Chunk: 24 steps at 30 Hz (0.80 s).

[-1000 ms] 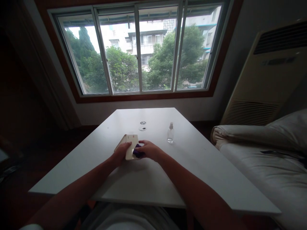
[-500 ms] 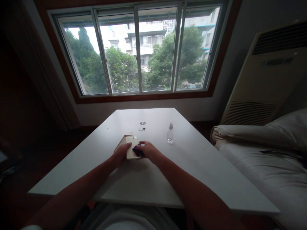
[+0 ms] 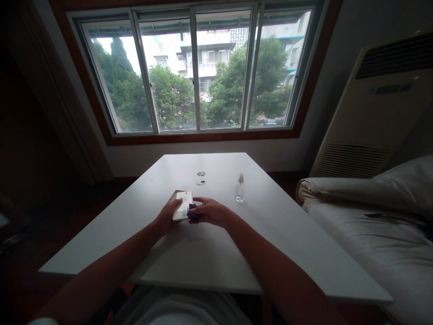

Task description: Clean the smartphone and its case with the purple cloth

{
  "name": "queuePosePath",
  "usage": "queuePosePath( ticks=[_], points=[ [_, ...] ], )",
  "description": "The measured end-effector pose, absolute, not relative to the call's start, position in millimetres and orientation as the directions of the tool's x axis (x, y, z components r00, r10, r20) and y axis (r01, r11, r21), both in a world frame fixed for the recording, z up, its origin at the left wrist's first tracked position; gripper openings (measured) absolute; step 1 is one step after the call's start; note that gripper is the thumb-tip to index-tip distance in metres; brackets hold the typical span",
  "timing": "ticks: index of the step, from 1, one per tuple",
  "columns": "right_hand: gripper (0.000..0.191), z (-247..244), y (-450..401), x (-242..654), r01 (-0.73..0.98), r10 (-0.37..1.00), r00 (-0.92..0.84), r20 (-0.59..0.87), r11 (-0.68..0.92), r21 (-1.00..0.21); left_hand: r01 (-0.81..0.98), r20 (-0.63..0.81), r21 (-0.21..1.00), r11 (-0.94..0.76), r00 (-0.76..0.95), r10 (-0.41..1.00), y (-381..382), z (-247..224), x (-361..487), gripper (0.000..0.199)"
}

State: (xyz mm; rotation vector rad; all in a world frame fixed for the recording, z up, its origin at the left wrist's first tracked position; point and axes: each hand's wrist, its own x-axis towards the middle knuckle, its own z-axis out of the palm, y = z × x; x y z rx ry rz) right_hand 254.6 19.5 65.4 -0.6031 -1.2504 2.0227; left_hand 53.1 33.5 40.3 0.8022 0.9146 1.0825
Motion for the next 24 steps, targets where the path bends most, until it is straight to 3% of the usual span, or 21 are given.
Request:
queuePosePath(
  ticks=[9, 14, 17, 24],
  points=[
    [0.118, 65, 16, 250, -0.212, 0.828, -0.548, -0.116, -0.272, -0.939, -0.393, -0.140, 0.897, 0.200, 0.177, 0.974, 32, 40, 54, 0.046],
    [0.121, 53, 19, 236, 0.000, 0.920, -0.355, -0.163, -0.175, -0.985, -0.282, -0.078, 0.953, 0.108, 0.116, 0.990, 31, 36, 56, 0.045],
    [0.117, 49, 21, 232, 0.010, 0.943, -0.299, -0.149, -0.153, -0.988, -0.269, -0.046, 0.960, 0.078, 0.122, 0.992, 32, 34, 56, 0.044],
    [0.116, 67, 15, 248, -0.168, 0.825, -0.549, -0.136, -0.268, -0.949, -0.307, -0.108, 0.941, 0.143, 0.128, 0.986, 35, 34, 55, 0.047]
  ],
)
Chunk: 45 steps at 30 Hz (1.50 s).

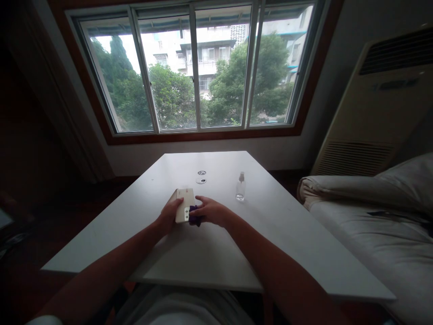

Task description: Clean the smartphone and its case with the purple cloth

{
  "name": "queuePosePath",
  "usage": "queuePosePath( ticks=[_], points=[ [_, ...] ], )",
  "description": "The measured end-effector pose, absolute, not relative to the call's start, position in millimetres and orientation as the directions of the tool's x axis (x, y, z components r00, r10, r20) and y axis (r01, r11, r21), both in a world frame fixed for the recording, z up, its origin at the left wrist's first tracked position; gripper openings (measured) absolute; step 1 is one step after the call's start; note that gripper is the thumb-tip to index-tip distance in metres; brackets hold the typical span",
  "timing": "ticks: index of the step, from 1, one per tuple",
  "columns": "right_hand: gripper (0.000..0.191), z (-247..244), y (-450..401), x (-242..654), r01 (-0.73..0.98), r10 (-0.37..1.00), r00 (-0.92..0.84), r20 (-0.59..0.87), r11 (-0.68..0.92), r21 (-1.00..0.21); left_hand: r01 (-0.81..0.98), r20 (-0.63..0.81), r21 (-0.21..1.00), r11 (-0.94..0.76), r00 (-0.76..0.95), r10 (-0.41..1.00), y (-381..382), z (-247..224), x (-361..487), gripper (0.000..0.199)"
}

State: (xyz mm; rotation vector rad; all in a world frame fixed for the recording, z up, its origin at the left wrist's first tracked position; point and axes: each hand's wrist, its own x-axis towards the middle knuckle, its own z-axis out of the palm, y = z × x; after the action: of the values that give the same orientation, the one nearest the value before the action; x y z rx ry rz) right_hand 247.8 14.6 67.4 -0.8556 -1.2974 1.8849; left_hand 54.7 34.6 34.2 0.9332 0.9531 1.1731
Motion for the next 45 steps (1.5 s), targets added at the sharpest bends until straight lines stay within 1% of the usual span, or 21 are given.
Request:
queuePosePath(
  ticks=[3, 6, 8, 11, 12, 14, 17, 20, 24, 30, 36, 45],
  points=[
    [0.115, 72, 12, 250, -0.153, 0.815, -0.563, -0.138, -0.267, -0.951, -0.337, -0.124, 0.927, 0.163, 0.134, 0.983, 33, 35, 55, 0.046],
    [0.111, 68, 13, 242, -0.074, 0.884, -0.428, -0.190, -0.244, -0.967, -0.315, -0.113, 0.937, 0.151, 0.137, 0.984, 33, 33, 55, 0.045],
    [0.103, 64, 16, 236, -0.052, 0.923, -0.326, -0.205, -0.234, -0.971, -0.292, -0.080, 0.949, 0.122, 0.152, 0.985, 34, 31, 55, 0.043],
    [0.083, 59, 19, 230, -0.095, 0.952, -0.235, -0.194, -0.221, -0.971, -0.297, -0.071, 0.948, 0.117, 0.162, 0.984, 34, 30, 55, 0.040],
    [0.078, 58, 20, 230, -0.122, 0.952, -0.237, -0.192, -0.225, -0.967, -0.309, -0.081, 0.942, 0.129, 0.163, 0.983, 34, 30, 55, 0.039],
    [0.072, 58, 21, 234, -0.191, 0.936, -0.294, -0.193, -0.256, -0.948, -0.339, -0.107, 0.928, 0.157, 0.163, 0.981, 34, 33, 55, 0.039],
    [0.063, 62, 21, 244, -0.282, 0.874, -0.454, -0.173, -0.325, -0.903, -0.356, -0.162, 0.911, 0.209, 0.156, 0.974, 33, 37, 55, 0.037],
    [0.056, 66, 24, 256, -0.300, 0.803, -0.578, -0.143, -0.373, -0.878, -0.348, -0.204, 0.905, 0.246, 0.152, 0.967, 32, 40, 54, 0.037],
    [0.063, 67, 26, 263, -0.299, 0.760, -0.641, -0.108, -0.376, -0.877, -0.361, -0.195, 0.899, 0.247, 0.175, 0.965, 31, 42, 55, 0.040],
    [0.075, 69, 24, 260, -0.275, 0.773, -0.622, -0.124, -0.364, -0.890, -0.383, -0.103, 0.908, 0.172, 0.195, 0.975, 28, 44, 55, 0.043],
    [0.071, 72, 21, 258, -0.268, 0.774, -0.623, -0.109, -0.343, -0.900, -0.395, -0.100, 0.902, 0.176, 0.206, 0.974, 29, 43, 55, 0.046],
    [0.068, 67, 23, 257, -0.255, 0.818, -0.563, -0.119, -0.309, -0.916, -0.397, -0.107, 0.896, 0.198, 0.240, 0.965, 33, 37, 55, 0.044]
  ],
)
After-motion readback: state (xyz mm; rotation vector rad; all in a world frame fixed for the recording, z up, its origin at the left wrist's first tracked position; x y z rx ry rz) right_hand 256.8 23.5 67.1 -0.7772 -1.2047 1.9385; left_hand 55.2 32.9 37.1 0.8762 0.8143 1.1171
